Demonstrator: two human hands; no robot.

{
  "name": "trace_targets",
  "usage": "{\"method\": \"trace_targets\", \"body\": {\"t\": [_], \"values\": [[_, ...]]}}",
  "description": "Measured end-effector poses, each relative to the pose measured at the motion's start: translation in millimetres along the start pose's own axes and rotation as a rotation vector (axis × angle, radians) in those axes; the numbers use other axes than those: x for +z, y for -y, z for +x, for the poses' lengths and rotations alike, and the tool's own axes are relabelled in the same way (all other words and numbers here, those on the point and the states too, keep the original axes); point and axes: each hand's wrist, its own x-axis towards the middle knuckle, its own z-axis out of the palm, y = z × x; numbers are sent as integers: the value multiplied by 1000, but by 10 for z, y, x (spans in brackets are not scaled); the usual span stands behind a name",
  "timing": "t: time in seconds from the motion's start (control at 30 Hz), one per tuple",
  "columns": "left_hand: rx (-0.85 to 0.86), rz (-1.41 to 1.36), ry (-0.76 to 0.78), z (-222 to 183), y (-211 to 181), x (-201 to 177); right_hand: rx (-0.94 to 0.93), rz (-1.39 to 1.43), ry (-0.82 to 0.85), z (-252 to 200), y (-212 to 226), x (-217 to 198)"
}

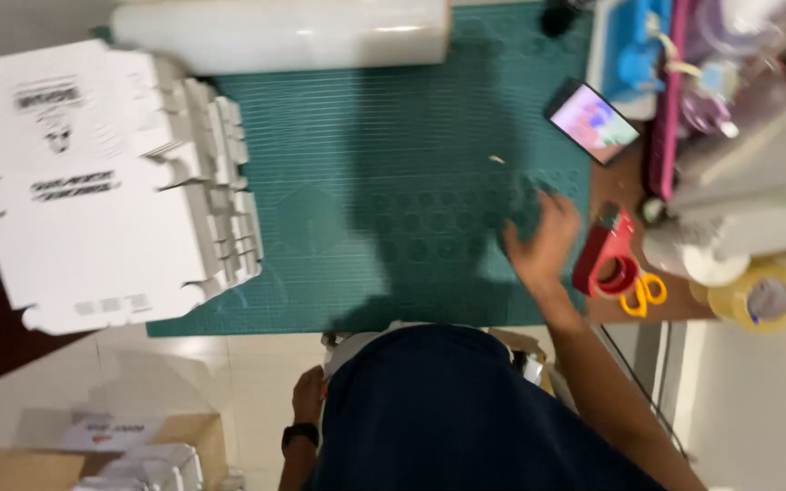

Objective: Wrapping a stack of flat-folded cardboard boxes in clear plastic stretch film.

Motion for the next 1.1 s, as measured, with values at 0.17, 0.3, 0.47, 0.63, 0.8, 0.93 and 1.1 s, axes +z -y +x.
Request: {"method": "trace_targets", "body": {"t": [0.17, 0.3, 0.47, 0.63, 0.8, 0.93, 1.1], "values": [[330, 342, -21, 294, 898, 63, 181, 517, 21, 1418, 236, 1553], [-227, -242, -96, 210, 984, 125, 622, 931, 130, 2456, 580, 2051], [289, 491, -113, 628, 1498, 343, 601, 1051, 114, 2623, 549, 2183], [523, 435, -149, 868, 1313, 77, 711, 1064, 56, 2598, 372, 1897], [-209, -370, -127, -68, -679, -555, 710, 1061, 94, 2653, -82, 1614], [-220, -353, -130, -110, -843, -512, 703, 1067, 124, 2664, -322, 1290], [-146, -358, -36, -9, -563, -324, 677, 989, 109, 2667, -686, 1344]]}}
